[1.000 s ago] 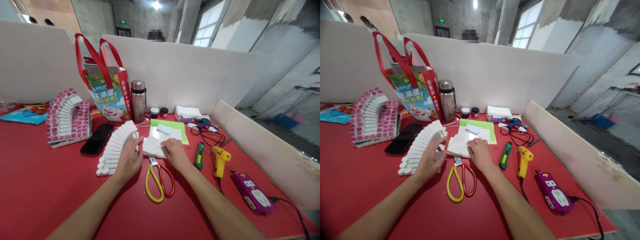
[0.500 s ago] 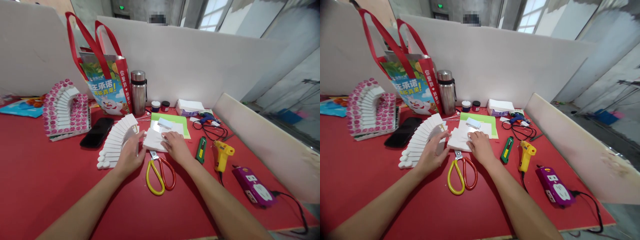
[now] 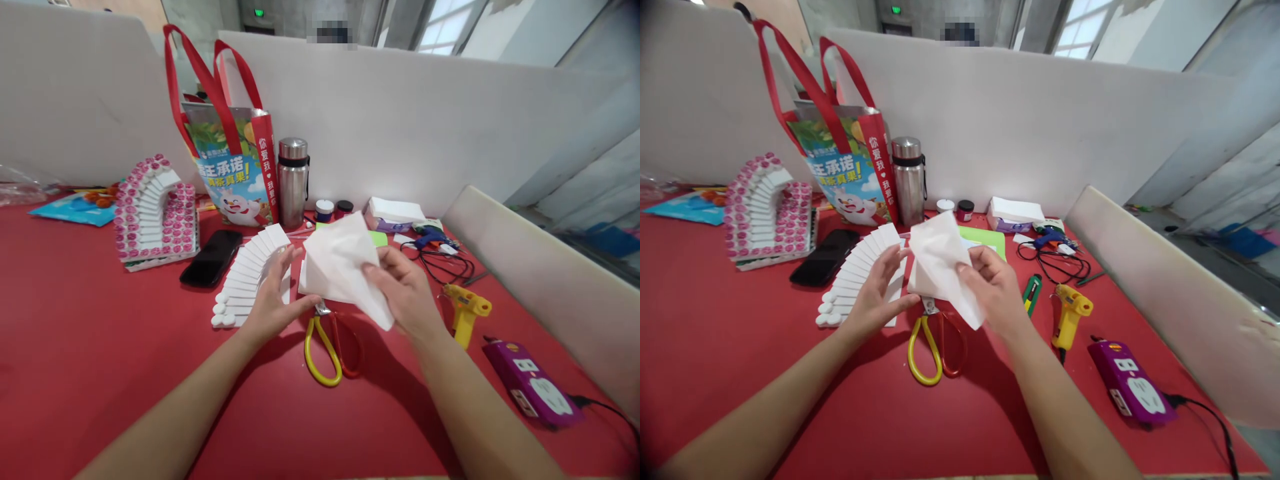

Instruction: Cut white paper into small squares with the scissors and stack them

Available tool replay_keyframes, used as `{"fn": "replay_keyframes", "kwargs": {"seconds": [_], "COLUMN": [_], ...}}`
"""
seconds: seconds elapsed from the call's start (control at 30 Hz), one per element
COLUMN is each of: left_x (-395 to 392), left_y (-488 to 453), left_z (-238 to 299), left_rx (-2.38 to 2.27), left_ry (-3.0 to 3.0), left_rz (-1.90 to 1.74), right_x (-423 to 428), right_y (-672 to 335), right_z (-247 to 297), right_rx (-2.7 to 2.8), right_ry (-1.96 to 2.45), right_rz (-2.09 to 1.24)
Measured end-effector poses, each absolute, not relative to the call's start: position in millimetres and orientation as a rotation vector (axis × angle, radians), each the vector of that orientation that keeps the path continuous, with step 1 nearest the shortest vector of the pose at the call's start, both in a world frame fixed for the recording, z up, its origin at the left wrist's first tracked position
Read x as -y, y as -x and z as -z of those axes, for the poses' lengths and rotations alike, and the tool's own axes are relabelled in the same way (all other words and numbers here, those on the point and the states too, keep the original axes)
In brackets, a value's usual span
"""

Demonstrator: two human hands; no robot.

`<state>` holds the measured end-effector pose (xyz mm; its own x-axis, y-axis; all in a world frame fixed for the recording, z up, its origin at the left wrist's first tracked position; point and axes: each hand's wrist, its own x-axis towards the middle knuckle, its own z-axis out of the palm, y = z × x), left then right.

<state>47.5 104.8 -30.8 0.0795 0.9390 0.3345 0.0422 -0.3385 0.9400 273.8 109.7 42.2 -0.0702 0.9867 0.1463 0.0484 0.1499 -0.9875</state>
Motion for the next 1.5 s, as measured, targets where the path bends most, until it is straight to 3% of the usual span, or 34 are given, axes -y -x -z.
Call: {"fn": "replay_keyframes", "kwargs": {"seconds": [0.1, 0.2, 0.37, 0.6, 1.5], "left_x": [-102.8, -99.3, -96.9, -102.0, -98.5], "left_y": [-52.2, -55.1, -55.3, -46.3, -34.0], "left_z": [22.7, 15.6, 14.7, 26.8, 6.9], "left_rx": [-0.734, -0.619, -0.772, -0.860, -0.805], "left_ry": [-1.188, -0.969, -0.895, -0.873, -1.010], "left_rz": [-1.357, -1.234, -1.209, -1.117, -1.082], "right_x": [-105.2, -108.3, -117.5, -126.7, -129.4], "right_y": [-265.9, -256.8, -254.6, -285.6, -308.5], "right_z": [-46.6, -30.4, -6.8, -14.9, -24.9], "right_rx": [0.994, 0.865, 0.890, 0.938, 1.273], "right_ry": [1.022, 1.010, 1.038, 1.027, 1.096], "right_rz": [-1.366, -1.406, -1.396, -1.746, -1.563]}}
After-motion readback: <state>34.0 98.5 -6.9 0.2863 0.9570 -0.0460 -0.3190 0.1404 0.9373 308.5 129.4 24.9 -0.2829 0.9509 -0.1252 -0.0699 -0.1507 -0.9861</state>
